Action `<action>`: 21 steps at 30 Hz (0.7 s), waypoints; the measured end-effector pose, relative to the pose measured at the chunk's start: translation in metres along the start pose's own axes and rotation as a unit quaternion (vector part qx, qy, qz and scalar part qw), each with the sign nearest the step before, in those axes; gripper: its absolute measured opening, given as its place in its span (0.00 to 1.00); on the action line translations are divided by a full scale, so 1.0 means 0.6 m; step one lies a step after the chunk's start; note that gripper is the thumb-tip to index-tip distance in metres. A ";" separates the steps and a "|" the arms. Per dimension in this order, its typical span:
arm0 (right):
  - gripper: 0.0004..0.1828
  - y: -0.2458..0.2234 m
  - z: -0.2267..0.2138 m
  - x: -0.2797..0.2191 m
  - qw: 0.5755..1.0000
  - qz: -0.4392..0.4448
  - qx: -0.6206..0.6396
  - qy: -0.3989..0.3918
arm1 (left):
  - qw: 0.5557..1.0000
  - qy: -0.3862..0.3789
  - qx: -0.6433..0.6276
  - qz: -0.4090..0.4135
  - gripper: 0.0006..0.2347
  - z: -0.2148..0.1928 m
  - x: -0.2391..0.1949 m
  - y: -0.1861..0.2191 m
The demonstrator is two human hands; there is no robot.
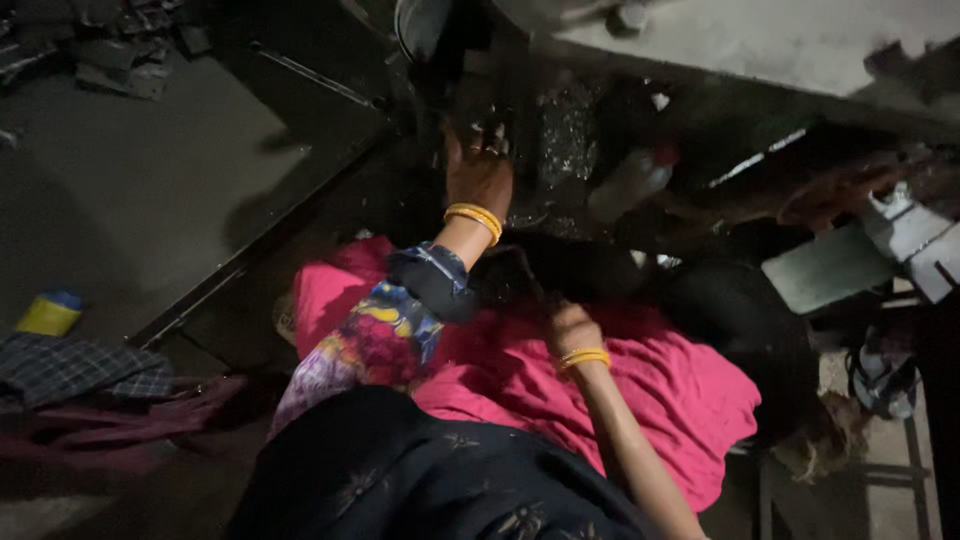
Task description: The person operates a fabrication machine by feeding metal hinges into the press one at a time, pulling a lever or activating the mechanism with their hand, and then moving the processed hinges into a storage container.
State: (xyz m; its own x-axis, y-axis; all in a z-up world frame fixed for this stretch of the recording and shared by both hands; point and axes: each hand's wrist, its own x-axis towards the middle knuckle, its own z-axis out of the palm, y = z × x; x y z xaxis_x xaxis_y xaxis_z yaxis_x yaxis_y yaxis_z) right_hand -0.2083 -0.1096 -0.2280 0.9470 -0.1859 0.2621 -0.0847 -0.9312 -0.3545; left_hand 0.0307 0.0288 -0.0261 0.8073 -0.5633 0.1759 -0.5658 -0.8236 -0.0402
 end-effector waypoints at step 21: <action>0.06 0.050 0.103 -0.074 0.994 0.068 -0.079 -0.025 | 0.998 0.049 0.030 -0.029 0.23 0.040 0.060 0.021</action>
State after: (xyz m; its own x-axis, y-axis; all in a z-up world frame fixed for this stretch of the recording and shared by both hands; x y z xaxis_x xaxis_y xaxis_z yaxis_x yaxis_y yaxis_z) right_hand -0.2338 -0.1097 -0.3054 0.9372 -0.3015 0.1751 -0.2570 -0.9368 -0.2373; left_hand 0.0567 -0.0038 -0.0436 0.8169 -0.5070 0.2750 -0.5047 -0.8592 -0.0847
